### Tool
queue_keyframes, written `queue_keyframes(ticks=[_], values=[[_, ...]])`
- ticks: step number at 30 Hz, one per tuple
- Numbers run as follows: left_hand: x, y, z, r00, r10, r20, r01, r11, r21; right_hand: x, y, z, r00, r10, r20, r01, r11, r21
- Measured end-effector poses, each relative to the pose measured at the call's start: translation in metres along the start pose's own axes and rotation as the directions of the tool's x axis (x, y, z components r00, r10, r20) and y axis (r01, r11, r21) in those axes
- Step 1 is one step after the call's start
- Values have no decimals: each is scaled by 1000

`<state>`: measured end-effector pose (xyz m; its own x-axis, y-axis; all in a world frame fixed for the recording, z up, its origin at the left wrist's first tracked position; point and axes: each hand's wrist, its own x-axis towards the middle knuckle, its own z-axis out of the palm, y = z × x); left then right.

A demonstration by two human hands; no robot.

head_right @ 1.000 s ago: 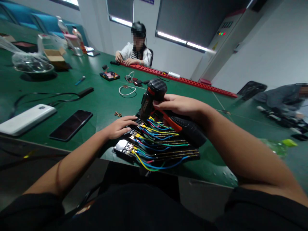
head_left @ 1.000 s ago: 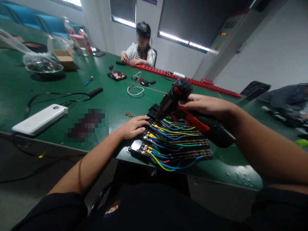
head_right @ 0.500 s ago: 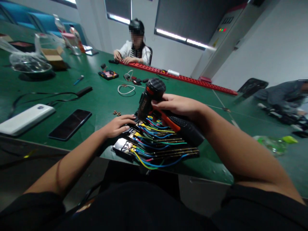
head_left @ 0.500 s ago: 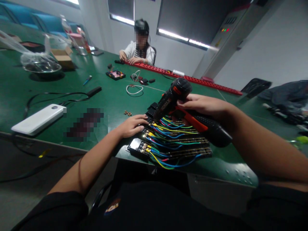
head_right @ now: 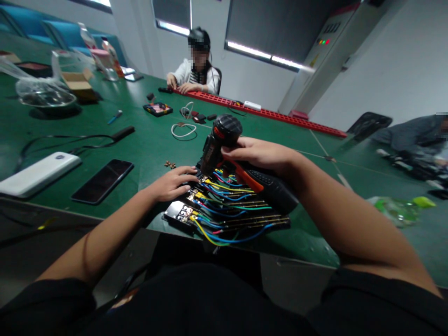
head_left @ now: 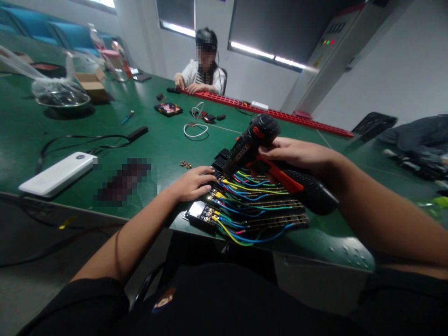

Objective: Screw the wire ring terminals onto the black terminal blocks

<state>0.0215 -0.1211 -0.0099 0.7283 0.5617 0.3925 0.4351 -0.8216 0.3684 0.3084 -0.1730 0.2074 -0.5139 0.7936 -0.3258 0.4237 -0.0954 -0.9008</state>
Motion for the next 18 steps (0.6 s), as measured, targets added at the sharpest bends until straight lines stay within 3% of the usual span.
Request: queue_keyframes(ticks=[5,18], values=[[1,0,-1,1000,14,-4,-14,1000,15,-4,-1,1,999,-25,-19,25,1000,12],[1,-1,1,999,29,-30,-28,999,20,-2,0,4,989,-121,83,120,993,15]])
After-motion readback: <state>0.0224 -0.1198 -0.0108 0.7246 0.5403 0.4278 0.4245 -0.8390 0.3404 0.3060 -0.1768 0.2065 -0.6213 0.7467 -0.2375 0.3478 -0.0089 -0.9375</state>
